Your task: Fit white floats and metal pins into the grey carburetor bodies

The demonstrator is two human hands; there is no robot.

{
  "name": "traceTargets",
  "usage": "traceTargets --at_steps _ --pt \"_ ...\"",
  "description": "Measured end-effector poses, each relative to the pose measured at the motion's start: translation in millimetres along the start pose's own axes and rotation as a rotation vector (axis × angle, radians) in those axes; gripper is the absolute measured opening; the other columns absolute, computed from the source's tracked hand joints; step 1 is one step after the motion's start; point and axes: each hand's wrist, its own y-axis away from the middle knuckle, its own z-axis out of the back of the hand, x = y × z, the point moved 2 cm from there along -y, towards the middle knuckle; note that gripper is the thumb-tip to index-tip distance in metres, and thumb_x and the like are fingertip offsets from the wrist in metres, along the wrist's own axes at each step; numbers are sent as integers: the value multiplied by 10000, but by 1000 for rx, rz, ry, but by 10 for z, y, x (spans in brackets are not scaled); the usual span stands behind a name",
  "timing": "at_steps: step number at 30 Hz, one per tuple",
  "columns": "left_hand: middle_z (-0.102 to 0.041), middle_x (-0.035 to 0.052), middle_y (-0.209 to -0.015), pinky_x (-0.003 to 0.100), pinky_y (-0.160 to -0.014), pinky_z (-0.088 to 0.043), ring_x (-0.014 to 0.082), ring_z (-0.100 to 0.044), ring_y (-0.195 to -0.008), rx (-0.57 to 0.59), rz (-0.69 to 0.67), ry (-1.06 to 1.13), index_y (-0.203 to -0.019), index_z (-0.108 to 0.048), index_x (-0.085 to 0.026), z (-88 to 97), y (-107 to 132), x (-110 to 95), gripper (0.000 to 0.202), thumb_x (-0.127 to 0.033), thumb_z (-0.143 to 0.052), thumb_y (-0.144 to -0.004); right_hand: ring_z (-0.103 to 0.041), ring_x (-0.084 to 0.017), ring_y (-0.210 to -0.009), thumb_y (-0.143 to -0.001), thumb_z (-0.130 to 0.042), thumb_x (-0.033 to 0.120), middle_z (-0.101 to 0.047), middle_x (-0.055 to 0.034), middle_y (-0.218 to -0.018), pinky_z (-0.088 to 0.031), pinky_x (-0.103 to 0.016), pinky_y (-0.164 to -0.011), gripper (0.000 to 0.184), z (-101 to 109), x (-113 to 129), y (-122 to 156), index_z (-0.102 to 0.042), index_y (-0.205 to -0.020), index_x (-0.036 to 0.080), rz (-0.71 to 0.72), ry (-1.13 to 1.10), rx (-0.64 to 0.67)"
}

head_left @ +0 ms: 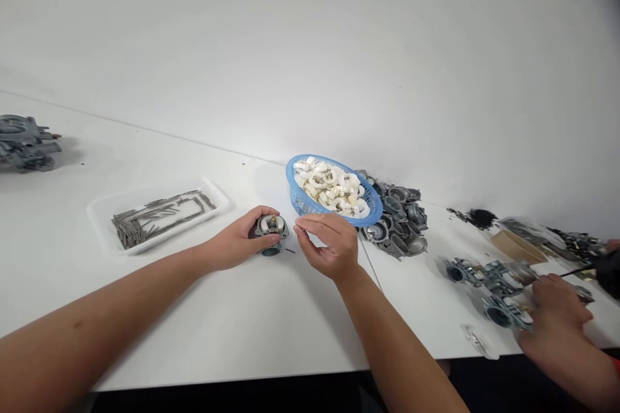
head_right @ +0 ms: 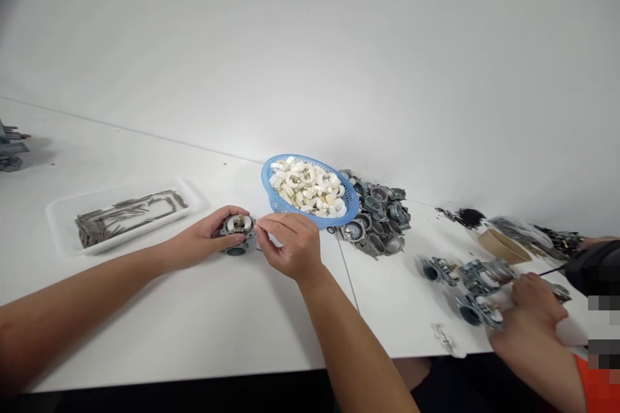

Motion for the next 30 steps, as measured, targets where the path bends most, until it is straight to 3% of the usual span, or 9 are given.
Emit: traceTargets --at_steps 4,13,20,26,30 --pt "-639 12 -998 371 -816 -474 195 -592 -893 7 -3 57 -1303 -523 -253 80 -17 23 565 -515 -768 -867 -710 -153 -743 -892 -711 123 -760 -43 -857 -587 -298 -680 138 16 -24 13 -769 -952 233 -159 -145 -45" --pt "-657 35 -1083 385 -883 -499 184 -608 -963 37 -15 192 -1242 -620 -237 165 -58 11 475 -362 -847 -844 -630 -141 -767 -1003 -601 255 -707 -38 -826 -507 -279 -644 238 -105 -108 114 -801 -1128 223 -495 -354 76" --pt "-693 25 -1056 358 -861 -522 165 -636 -915 42 55 183 -1269 -666 -265 189 -29 -2 519 -339 -885 -805 -681 -147 -781 -913 -713 284 -787 -25 -869 -486 -273 -665 124 -223 -77 166 -807 -875 213 -763 -444 208" --pt "-689 44 -1050 367 -825 -539 191 -644 -910 66 60 158 -1266 -693 -257 216 -6 -57 516 -363 -882 -798 -631 -131 -694 -921 -677 327 -767 -9 -820 -415 -263 -592 179 -163 -75 121 -751 -823 197 -875 -361 408" --pt "-671 57 -1026 380 -793 -521 200 -624 -878 86 31 108 -1302 -681 -245 223 0 -86 544 -409 -857 -814 -641 -133 -704 -938 -641 287 -765 1 -828 -412 -270 -608 157 -121 -36 88 -758 -864 211 -839 -314 494"
